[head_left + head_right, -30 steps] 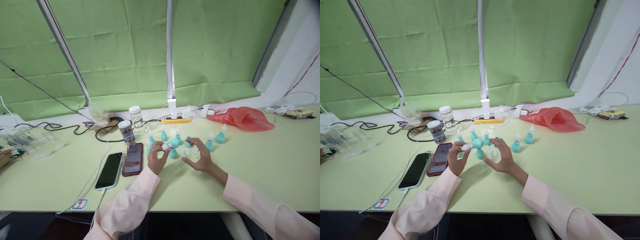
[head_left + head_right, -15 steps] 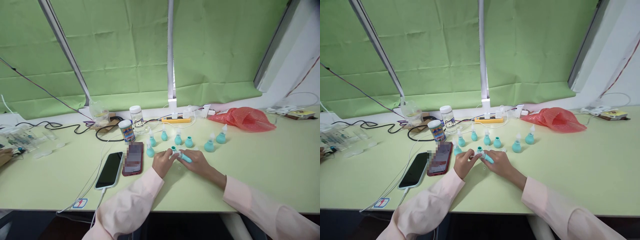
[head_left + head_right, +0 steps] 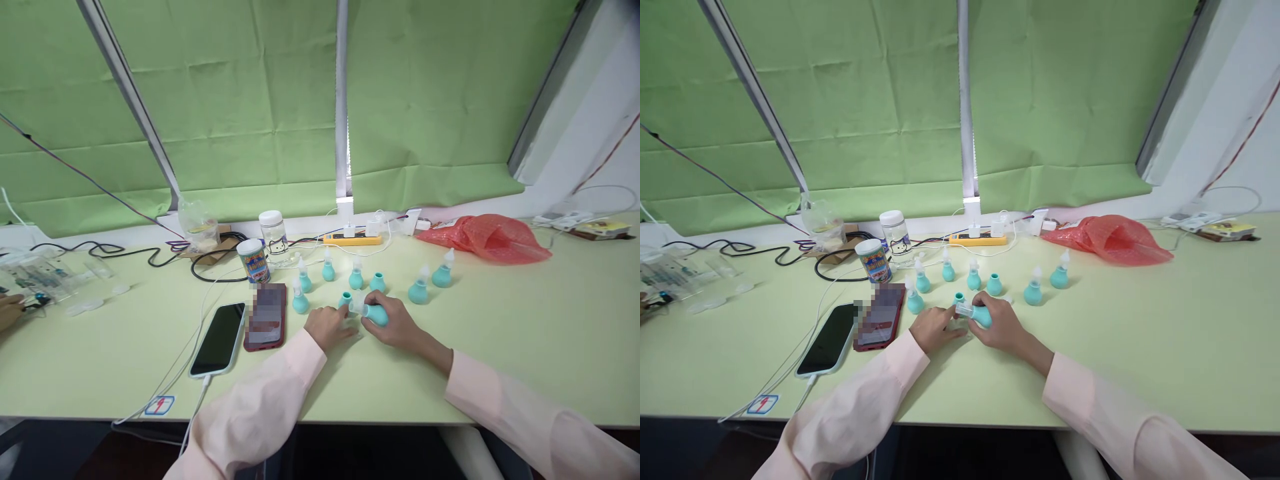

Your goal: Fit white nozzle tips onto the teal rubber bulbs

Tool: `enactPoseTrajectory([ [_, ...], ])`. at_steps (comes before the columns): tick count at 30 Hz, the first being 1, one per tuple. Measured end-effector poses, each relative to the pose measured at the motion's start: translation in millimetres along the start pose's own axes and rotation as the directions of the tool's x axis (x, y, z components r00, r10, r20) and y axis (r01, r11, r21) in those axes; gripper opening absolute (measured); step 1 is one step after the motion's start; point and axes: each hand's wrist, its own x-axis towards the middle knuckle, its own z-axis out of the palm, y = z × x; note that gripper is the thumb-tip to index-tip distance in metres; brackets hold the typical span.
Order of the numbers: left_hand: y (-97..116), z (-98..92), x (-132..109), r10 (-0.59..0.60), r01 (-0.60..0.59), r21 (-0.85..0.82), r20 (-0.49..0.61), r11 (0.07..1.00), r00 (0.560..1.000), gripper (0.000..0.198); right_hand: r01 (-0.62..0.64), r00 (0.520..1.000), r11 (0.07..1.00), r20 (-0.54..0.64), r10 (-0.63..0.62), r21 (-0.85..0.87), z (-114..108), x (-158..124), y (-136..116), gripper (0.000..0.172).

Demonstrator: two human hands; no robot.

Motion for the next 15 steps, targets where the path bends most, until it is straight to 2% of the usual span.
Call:
enactPoseTrajectory([
  [4, -1, -7.2, -4, 0.018, -0.020, -0.008, -0.213, 1.000, 0.977, 0.023, 0.079, 0.995, 0.995, -0.057, -0.082, -0.058, 1, 0, 5, 0.016],
  [8, 0, -13.4, -8, 0.101, -0.166, -0.102, -0.465, 0.981, 0.880, 0.025, 0.171, 0.980, 0.983, -0.092, -0.177, -0.063, 5, 0, 11, 0.019],
  [11, 0, -12.1, -6, 0.204, -0.291, -0.094, -0.511, 0.952, 0.835, 0.024, 0.181, 0.973, 0.979, -0.124, -0.192, -0.097, 7, 0, 15, 0.020],
  [15, -2, -7.1, -1, 0.278, -0.345, -0.040, -0.512, 0.938, 0.813, 0.021, 0.187, 0.966, 0.971, -0.152, -0.209, -0.151, 8, 0, 20, 0.018],
])
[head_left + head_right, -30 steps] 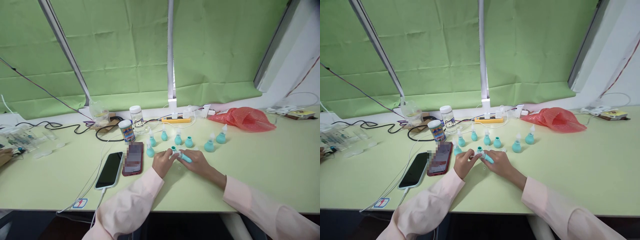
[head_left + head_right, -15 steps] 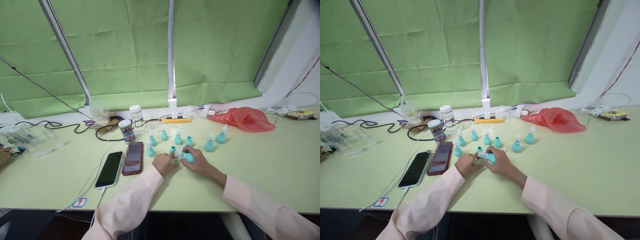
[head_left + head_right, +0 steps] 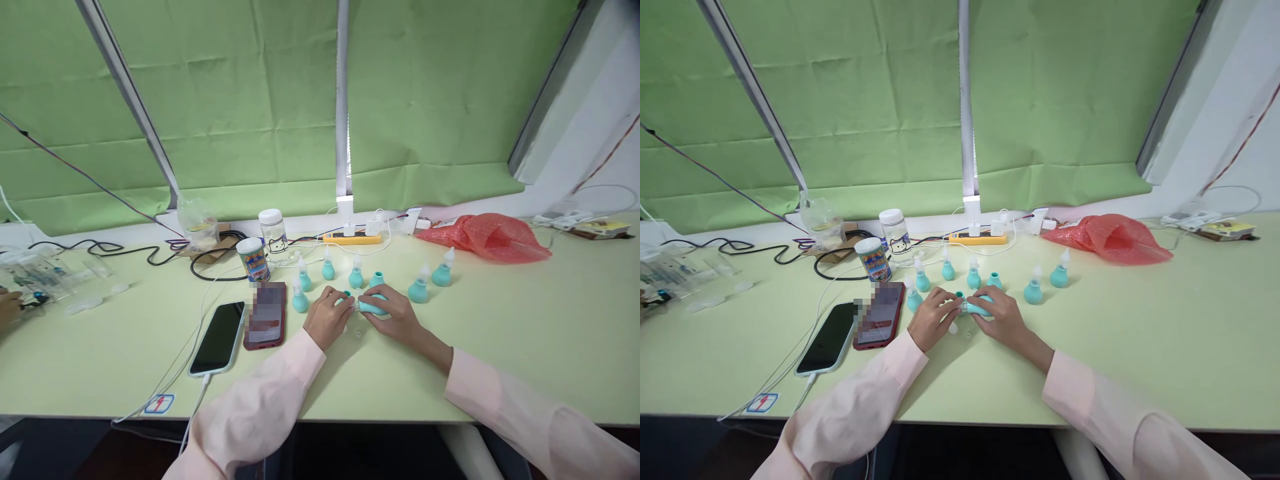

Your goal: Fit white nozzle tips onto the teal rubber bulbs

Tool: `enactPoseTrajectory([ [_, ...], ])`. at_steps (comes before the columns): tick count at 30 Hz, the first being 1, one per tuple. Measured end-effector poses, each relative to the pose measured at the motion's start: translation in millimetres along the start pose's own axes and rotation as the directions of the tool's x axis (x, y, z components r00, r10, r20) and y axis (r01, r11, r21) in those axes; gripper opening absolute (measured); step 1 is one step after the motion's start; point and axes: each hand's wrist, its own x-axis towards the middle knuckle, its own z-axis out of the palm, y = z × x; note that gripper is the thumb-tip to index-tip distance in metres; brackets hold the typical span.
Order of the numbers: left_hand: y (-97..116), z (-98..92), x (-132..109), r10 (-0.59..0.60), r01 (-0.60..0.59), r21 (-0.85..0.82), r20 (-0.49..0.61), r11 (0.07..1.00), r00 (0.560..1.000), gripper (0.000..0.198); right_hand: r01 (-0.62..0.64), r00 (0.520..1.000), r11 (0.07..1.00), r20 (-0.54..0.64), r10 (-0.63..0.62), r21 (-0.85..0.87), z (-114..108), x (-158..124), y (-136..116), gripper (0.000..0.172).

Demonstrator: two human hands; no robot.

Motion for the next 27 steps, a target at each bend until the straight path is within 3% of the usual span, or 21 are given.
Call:
enactPoseTrajectory([
  [9, 0.7, 4.7, 0.2, -0.003, 0.004, 0.017, -0.055, 1.000, 0.998, 0.019, 0.095, 0.995, 0.993, 0.033, -0.093, -0.065, -1.4, -0.7, 0.5, 0.020],
  [14, -3.3, 2.7, 0.6, -0.013, 0.014, -0.027, 0.034, 1.000, 0.999, 0.016, 0.180, 0.982, 0.976, 0.080, -0.171, -0.123, -2.6, -0.3, 3.3, 0.025],
  [22, -2.4, 6.8, -2.5, 0.107, -0.142, 0.306, 0.128, 0.941, 0.986, 0.018, 0.284, 0.956, 0.951, 0.110, -0.272, -0.120, -5.9, 2.5, 6.1, 0.028],
  [27, 1.8, 4.7, -2.5, 0.110, -0.178, 0.367, 0.198, 0.913, 0.974, 0.017, 0.278, 0.960, 0.956, 0.058, -0.274, -0.089, -3.5, 1.3, 3.8, 0.024],
])
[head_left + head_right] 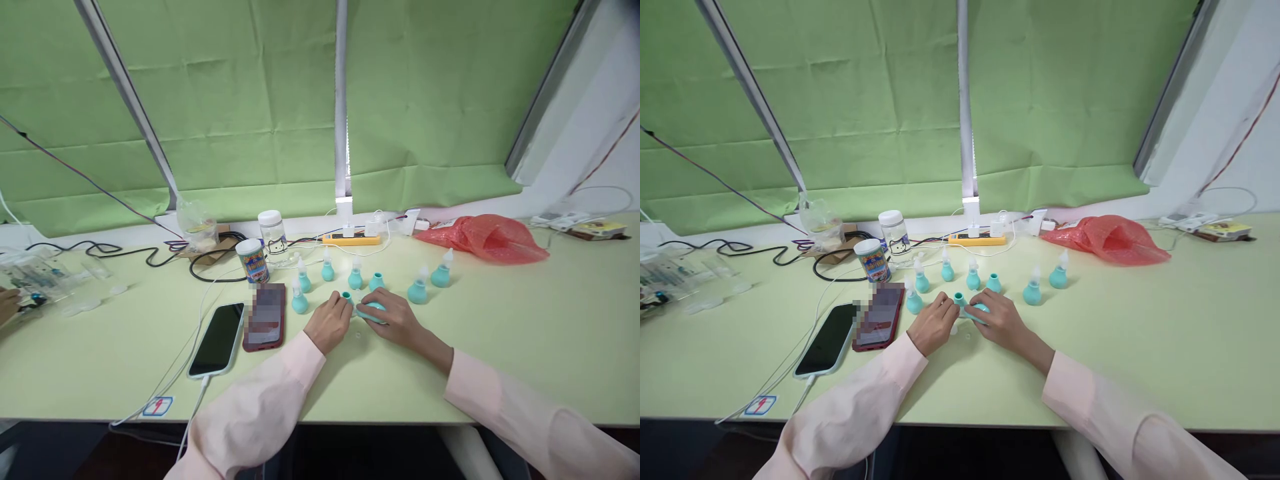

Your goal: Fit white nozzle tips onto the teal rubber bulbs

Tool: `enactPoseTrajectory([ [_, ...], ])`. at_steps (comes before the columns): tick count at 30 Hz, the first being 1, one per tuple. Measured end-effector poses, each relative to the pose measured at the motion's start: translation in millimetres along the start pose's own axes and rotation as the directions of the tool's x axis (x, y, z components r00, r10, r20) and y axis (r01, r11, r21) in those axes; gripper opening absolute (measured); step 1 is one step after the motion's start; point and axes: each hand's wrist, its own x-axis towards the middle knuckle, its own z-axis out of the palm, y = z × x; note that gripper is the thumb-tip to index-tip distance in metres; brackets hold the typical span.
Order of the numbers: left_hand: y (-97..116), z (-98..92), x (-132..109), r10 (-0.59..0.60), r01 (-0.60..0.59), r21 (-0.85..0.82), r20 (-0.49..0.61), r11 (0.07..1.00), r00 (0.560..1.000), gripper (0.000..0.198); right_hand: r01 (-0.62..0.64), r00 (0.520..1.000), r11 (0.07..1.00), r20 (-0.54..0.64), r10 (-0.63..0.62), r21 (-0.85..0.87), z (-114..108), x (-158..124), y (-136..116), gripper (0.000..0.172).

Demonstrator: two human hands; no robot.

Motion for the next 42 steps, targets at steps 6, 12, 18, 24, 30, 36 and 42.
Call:
enactPoseTrajectory([
  [6, 2, -0.4, 0, -0.116, 0.117, -0.066, 0.024, 0.991, 0.993, 0.017, -0.092, 0.992, 0.992, -0.082, 0.099, 0.083, 3, 0, -4, 0.021],
  [12, -2, -6.7, 1, -0.223, 0.193, -0.288, -0.075, 0.938, 0.972, 0.018, -0.169, 0.979, 0.980, -0.096, 0.180, 0.106, 0, 3, -4, 0.020],
  [18, -5, -5.0, 2, -0.136, 0.092, -0.255, -0.160, 0.963, 0.978, 0.017, -0.195, 0.976, 0.968, -0.068, 0.208, 0.157, -1, 3, -8, 0.018],
  [24, -2, 1.1, 3, -0.105, 0.047, -0.251, -0.224, 0.967, 0.969, 0.017, -0.237, 0.966, 0.956, -0.066, 0.252, 0.173, 1, 2, -9, 0.018],
  [30, -5, -0.9, 2, -0.087, 0.011, -0.333, -0.214, 0.943, 0.973, 0.018, -0.177, 0.981, 0.977, -0.058, 0.185, 0.119, 0, 2, -8, 0.019],
  [36, -12, -3.1, 2, -0.001, -0.024, -0.346, -0.072, 0.938, 0.997, 0.021, -0.034, 0.999, 0.999, 0.042, 0.032, 0.033, -4, 2, -2, 0.018],
  [42, -9, 2.3, -1, 0.072, -0.069, -0.221, 0.005, 0.973, 0.997, 0.021, 0.063, 0.993, 0.998, 0.102, -0.064, 0.017, -8, 3, -1, 0.018],
])
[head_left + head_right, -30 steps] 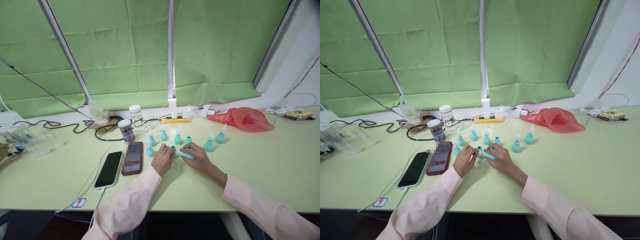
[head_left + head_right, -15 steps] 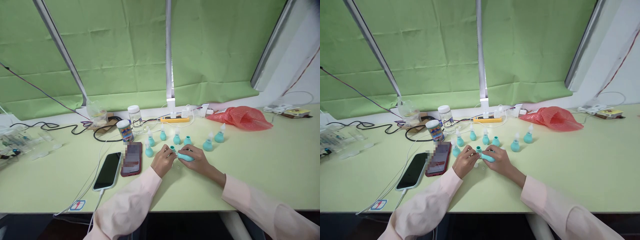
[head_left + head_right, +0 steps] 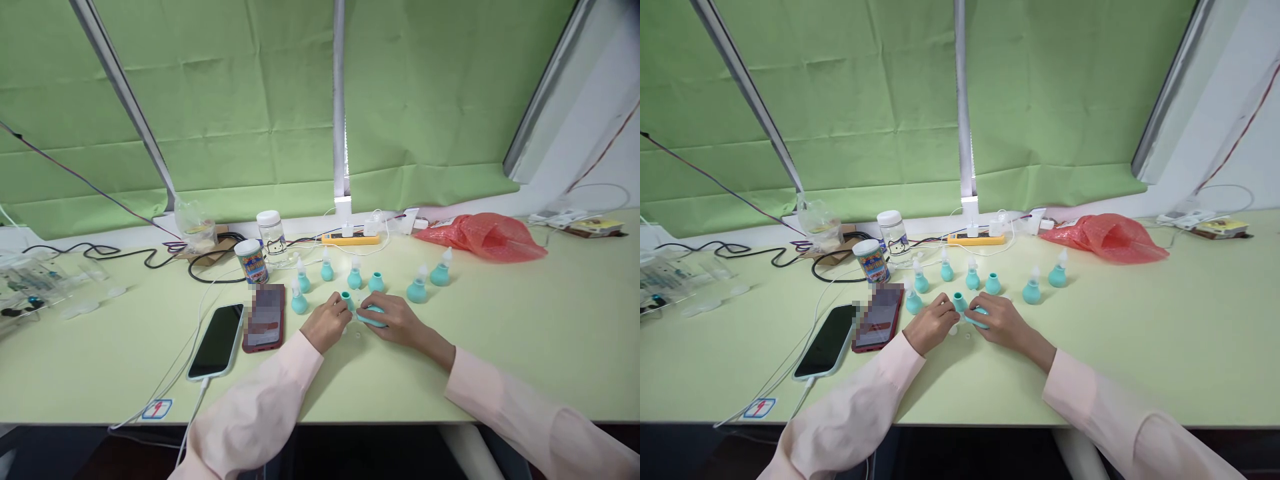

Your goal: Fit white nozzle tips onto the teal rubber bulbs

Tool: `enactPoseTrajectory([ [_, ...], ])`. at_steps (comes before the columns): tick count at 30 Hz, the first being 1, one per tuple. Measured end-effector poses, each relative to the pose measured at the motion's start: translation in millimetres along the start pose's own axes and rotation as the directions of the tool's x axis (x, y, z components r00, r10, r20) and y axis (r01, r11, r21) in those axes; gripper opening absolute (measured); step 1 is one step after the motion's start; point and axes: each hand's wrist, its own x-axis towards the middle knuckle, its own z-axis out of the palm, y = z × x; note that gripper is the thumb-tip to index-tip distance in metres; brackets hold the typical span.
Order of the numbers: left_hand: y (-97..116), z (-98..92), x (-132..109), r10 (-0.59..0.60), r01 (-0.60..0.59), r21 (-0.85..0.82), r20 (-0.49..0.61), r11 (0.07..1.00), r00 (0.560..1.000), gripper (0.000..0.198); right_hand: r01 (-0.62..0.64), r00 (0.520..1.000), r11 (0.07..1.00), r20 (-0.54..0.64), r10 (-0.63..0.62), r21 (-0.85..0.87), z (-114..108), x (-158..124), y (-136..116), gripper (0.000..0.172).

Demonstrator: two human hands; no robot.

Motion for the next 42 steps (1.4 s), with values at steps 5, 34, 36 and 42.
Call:
enactPoseTrajectory([
  [5, 6, -2.4, 0, 0.002, -0.002, 0.061, 0.001, 0.998, 1.000, 0.021, 0.022, 1.000, 0.999, 0.005, -0.022, 0.025, -2, 1, -1, 0.018],
  [34, 5, 0.3, 3, -0.161, 0.108, -0.222, -0.237, 0.969, 0.958, 0.019, -0.295, 0.941, 0.922, -0.093, 0.326, 0.250, 8, 2, -10, 0.017],
  [36, 5, -1.9, 4, -0.222, 0.117, -0.335, -0.294, 0.935, 0.930, 0.017, -0.313, 0.930, 0.910, -0.108, 0.352, 0.273, 7, 4, -11, 0.018],
  [42, 0, -13.0, 3, -0.594, 0.333, -0.650, -0.229, 0.683, 0.771, 0.017, -0.347, 0.898, 0.883, -0.159, 0.410, 0.317, 4, 6, -10, 0.018],
])
